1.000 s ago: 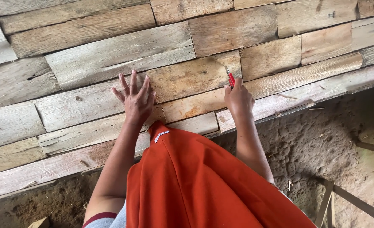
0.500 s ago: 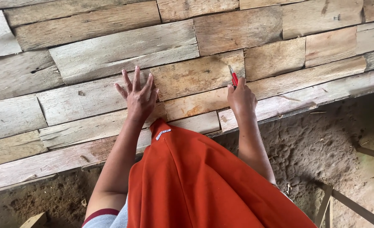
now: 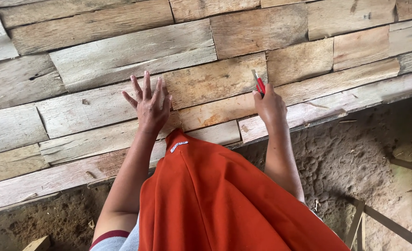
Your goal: The person uses a red utility knife to scrape the surface of a wooden plank wall. They move the knife along the wood grain, removing loose material and debris from the planks.
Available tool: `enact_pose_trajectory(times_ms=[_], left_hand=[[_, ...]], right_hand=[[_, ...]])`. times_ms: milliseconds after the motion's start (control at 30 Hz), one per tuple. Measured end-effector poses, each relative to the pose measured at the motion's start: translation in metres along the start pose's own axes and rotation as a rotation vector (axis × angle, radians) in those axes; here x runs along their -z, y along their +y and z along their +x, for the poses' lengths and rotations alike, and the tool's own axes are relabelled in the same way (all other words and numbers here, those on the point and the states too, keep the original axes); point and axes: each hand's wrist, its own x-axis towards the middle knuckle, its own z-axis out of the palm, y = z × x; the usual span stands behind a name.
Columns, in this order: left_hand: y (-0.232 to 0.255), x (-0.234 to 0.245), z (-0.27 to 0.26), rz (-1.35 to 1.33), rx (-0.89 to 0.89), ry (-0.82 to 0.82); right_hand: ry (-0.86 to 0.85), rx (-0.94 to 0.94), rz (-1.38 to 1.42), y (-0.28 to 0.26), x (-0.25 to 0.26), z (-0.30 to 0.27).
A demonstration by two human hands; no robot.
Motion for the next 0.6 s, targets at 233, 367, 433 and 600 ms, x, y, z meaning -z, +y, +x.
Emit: enact_pose_trajectory(times_ms=[233,367,433,600], left_hand=[[0.036,-0.010,-0.009,-0.030,-0.104,-0.101],[0.066,0.001,-0.019,-0.054,-0.224,-0.256],[0.073,0.003,-0.022,-0.056,-0.229,-0.344],[0.068,-0.009,-0.026,0.005,-0.284,-0.403]], right_hand=[[0.068,-0.049,0.094,0.010,0.044,-0.024],[-0.015,-0.027,0.011,0.019,0.035,-0.025],[-0.057,-0.010,-0.006,0.020,0.029,-0.026],[-0.239,0.009,-0.122,0.013,0.045,-0.046]])
